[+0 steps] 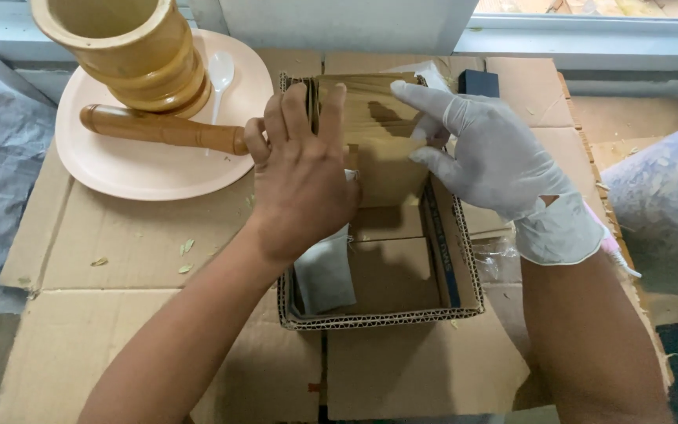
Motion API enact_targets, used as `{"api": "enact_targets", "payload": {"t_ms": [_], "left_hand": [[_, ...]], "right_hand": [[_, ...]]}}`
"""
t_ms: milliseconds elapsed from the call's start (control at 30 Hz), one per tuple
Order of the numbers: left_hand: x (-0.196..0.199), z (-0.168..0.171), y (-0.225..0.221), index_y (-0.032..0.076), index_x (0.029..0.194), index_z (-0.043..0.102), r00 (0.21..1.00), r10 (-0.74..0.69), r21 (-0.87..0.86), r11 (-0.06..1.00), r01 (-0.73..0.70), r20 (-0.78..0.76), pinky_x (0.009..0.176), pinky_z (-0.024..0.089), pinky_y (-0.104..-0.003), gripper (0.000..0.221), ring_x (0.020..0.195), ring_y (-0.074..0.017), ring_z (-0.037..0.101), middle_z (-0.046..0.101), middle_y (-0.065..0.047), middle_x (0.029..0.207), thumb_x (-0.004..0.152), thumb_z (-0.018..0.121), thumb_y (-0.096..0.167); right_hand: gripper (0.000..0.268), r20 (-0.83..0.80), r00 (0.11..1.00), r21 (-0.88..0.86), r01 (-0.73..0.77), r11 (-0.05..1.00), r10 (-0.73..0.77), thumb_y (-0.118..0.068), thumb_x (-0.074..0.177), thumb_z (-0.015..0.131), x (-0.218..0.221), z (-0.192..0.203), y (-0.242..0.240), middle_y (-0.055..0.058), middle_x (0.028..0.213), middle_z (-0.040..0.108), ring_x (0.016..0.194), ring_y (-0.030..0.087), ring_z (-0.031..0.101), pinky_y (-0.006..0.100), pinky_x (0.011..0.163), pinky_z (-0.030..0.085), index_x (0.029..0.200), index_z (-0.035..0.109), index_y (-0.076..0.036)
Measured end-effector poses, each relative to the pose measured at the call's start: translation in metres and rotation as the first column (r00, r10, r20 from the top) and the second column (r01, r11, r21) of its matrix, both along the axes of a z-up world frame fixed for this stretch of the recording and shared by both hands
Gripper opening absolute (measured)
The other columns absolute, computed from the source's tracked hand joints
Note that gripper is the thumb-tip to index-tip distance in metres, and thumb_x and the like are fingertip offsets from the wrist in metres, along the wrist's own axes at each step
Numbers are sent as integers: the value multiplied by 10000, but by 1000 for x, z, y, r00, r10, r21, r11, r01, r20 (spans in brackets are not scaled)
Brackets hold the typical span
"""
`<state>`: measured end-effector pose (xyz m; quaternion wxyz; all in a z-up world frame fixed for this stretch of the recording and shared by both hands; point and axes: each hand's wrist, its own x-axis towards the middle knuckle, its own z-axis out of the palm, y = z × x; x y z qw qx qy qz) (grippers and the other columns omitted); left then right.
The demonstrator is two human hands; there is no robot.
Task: Manually sealing small white pouches using a hand-held heat sealer and organizing them in a box.
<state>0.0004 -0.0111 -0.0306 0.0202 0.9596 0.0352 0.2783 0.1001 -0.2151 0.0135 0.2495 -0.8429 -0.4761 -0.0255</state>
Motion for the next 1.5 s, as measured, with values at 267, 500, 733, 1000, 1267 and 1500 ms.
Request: {"api": "enact_targets", "payload": {"t_ms": [267,500,733,1000,1267,1500], "left_hand": [[2,9,7,123,1444,389,963,-178,-229,965,131,-202,960,249,-582,898,1253,-455,316,351,-247,1338,692,716,489],[1,12,7,128,1211,649,950,-281,-192,933,303,137,771,294,-440,430,988,-328,536,611,-83,1035,818,667,300],[10,3,9,159,1104,658,946,-284,-299,899,319,154,730,280,-400,293,798,-249,584,699,30,900,814,644,121],[10,5,12,153,1051,634,963,-263,-298,916,270,64,757,339,-436,327,891,-289,603,698,-5,952,801,767,316],[9,0,10,146,1040,651,960,-245,-223,937,270,133,730,297,-443,301,903,-316,581,712,14,952,802,727,313],[8,6,10,138,1013,661,935,-234,-209,933,292,265,711,288,-408,267,870,-261,569,659,-18,952,794,744,266]], "right_hand": [[688,131,990,-6,-50,999,50,-79,837,740,3,-5,5,68,1037,708,866,271,636,419,842,498,1477,489,-109],[652,186,981,-27,-50,998,54,-192,856,774,5,-7,3,81,1177,674,1046,349,590,497,965,423,1445,498,-137],[588,210,977,-72,-19,997,34,-210,843,770,9,-10,4,144,1207,674,1051,366,616,488,945,449,1389,574,-111],[590,199,980,-120,36,992,-11,-306,810,784,10,-16,7,141,1191,652,1023,390,598,500,885,440,1359,612,-173],[526,340,932,-217,208,954,-126,-532,688,846,14,-29,13,40,1121,564,1013,339,493,500,851,384,1105,703,-246],[350,352,921,-49,192,980,-164,-467,795,849,20,-34,5,-3,1038,612,985,292,514,448,918,350,929,613,-245]]}}
